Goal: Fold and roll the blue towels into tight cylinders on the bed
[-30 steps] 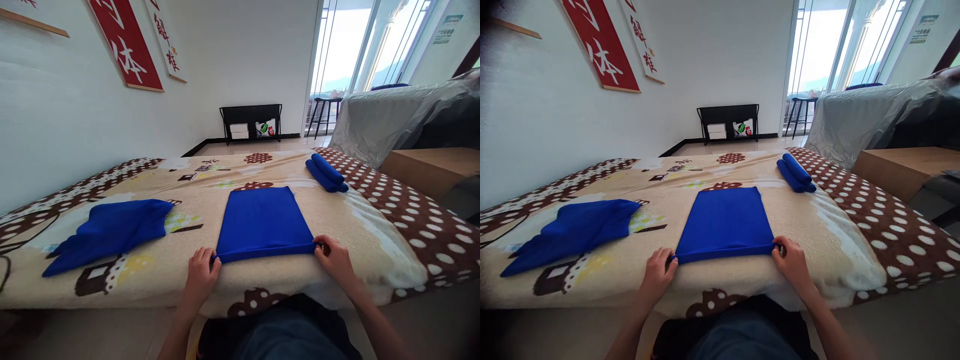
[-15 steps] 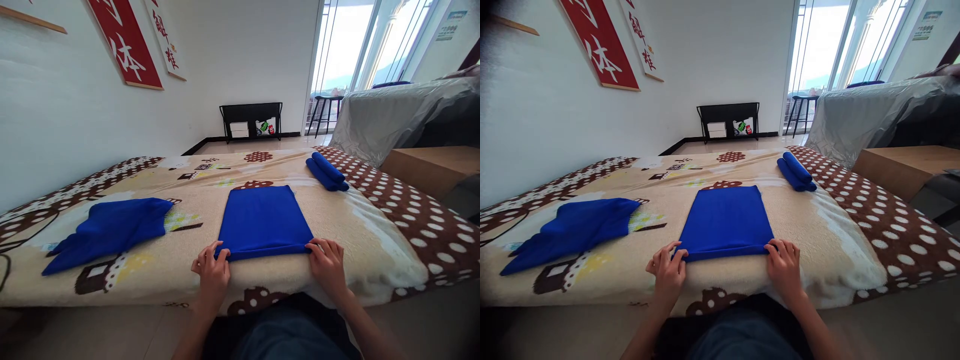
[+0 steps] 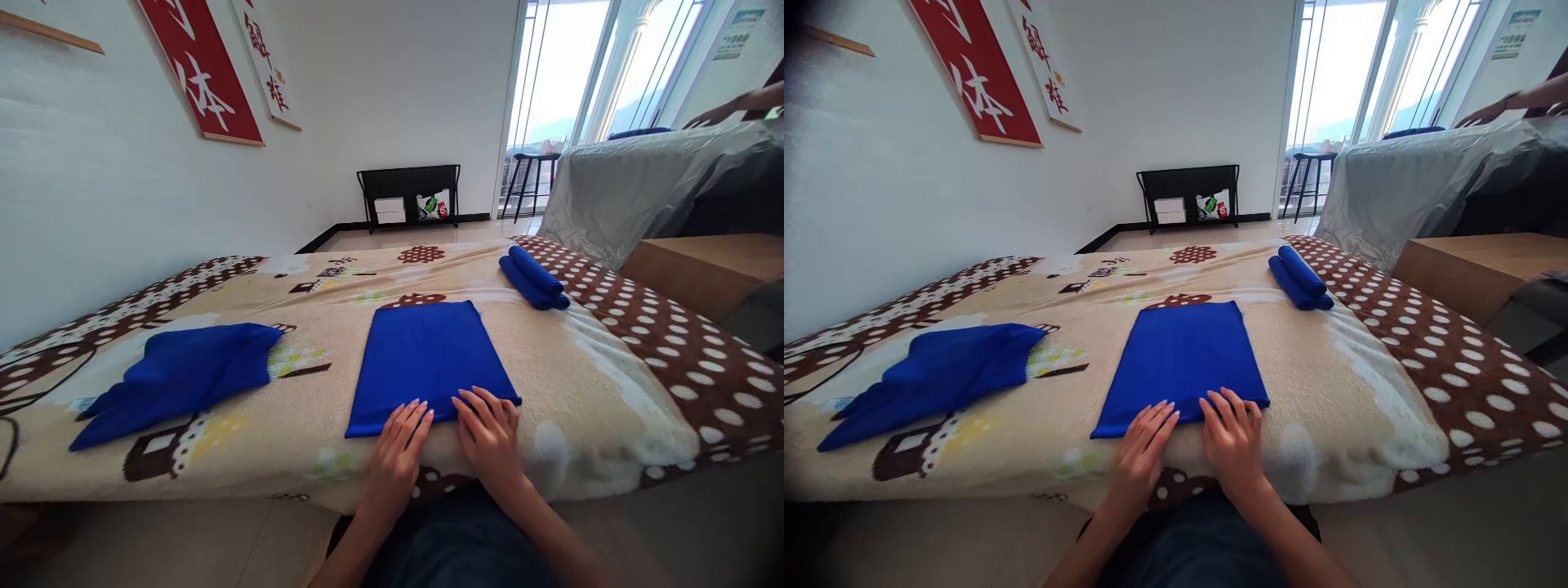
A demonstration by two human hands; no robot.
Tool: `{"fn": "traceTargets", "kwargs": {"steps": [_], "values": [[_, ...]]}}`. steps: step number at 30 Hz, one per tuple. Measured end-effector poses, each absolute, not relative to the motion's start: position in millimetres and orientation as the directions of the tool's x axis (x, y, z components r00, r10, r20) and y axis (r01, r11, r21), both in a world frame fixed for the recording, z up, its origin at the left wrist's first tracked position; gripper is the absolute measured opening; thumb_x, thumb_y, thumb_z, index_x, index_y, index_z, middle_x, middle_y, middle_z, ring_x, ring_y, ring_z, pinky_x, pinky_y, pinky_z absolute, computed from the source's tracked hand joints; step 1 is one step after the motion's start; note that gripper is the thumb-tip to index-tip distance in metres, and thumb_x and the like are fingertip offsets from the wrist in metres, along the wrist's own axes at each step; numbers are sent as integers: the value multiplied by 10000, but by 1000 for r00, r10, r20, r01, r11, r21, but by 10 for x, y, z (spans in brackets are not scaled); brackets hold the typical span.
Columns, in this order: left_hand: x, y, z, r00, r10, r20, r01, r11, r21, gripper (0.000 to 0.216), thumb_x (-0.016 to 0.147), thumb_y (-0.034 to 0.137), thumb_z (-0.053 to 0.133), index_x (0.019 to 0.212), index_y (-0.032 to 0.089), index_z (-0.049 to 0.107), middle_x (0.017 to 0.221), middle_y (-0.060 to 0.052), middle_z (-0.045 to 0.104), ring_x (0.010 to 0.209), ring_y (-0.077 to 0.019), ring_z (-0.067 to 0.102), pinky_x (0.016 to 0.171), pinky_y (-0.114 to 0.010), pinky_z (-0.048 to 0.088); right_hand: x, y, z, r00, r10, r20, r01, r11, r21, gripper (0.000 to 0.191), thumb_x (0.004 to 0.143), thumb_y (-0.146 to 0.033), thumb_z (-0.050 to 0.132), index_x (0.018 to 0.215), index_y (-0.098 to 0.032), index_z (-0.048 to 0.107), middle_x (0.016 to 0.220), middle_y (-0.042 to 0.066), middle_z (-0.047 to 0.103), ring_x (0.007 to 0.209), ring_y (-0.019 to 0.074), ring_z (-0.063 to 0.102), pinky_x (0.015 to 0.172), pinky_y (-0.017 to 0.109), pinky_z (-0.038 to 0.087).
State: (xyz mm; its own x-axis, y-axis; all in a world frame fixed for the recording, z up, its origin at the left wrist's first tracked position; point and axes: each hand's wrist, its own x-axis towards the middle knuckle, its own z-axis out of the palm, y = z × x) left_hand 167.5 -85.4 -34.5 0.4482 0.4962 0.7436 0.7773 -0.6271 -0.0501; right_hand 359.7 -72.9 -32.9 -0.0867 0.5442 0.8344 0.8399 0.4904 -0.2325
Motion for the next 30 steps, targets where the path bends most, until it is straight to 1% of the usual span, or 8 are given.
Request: {"fn": "traceTargets", "kwargs": {"steps": [4,7,9,12,17,22,25,30], "values": [[1688,-770,-265,382,539,751,802,-597,22,425,961,61,472,1363,179,541,1205,-94,681,1158,-217,612,1023,-396,475,3555,-677,-326,-150,562,814,754,597,-273,228,983,-192,548,1163,-235,682,1110,32,727,1126,197,615,1018,391,329],[1661,-738,-203,320,596,736,851,-523,54,317,967,140,533,1274,190,594,1025,-76,688,942,-212,631,870,-380,500,3640,-612,-331,-179,595,784,736,610,-294,231,999,-215,522,1163,-211,684,1014,47,718,1007,191,622,951,370,381],[1634,-720,-184,306,622,720,866,-497,61,257,971,185,544,1221,172,600,982,-74,674,893,-216,611,830,-378,489,3734,-566,-332,-178,620,764,751,587,-302,210,994,-245,537,1121,-207,700,956,52,703,924,194,605,894,363,407],[1591,-683,-183,277,665,693,880,-465,94,200,987,233,519,1155,145,582,984,-81,659,900,-227,588,834,-383,472,3894,-500,-336,-150,673,725,785,527,-327,184,977,-316,577,1044,-215,716,899,51,682,868,201,579,834,361,424],[1467,-617,-178,225,750,621,931,-353,89,168,996,257,481,1067,157,595,952,-80,637,887,-241,567,800,-381,440,4124,-415,-363,-151,740,656,813,470,-343,229,988,-375,551,1017,-209,705,891,57,662,860,210,564,831,368,442],[1265,-620,-158,90,724,684,982,-178,59,213,963,353,567,1068,182,639,1066,-110,658,1015,-291,579,900,-443,376,4189,-421,-407,-73,710,701,866,394,-309,233,988,-370,545,1041,-212,708,991,74,664,953,229,566,877,394,417],[1096,-630,-166,97,709,698,973,-215,83,189,974,355,560,1057,217,660,1112,-101,660,1060,-277,585,933,-443,337,4190,-445,-429,-27,681,732,885,357,-300,212,984,-349,553,1056,-231,714,1070,70,663,1003,233,567,894,401,389],[743,-636,-209,109,707,699,941,-300,157,150,972,355,574,997,251,680,1077,-63,667,1027,-242,595,909,-408,330,4293,-456,-452,19,678,735,869,352,-347,220,976,-376,565,1035,-231,719,1030,62,671,986,223,570,868,378,385]]}}
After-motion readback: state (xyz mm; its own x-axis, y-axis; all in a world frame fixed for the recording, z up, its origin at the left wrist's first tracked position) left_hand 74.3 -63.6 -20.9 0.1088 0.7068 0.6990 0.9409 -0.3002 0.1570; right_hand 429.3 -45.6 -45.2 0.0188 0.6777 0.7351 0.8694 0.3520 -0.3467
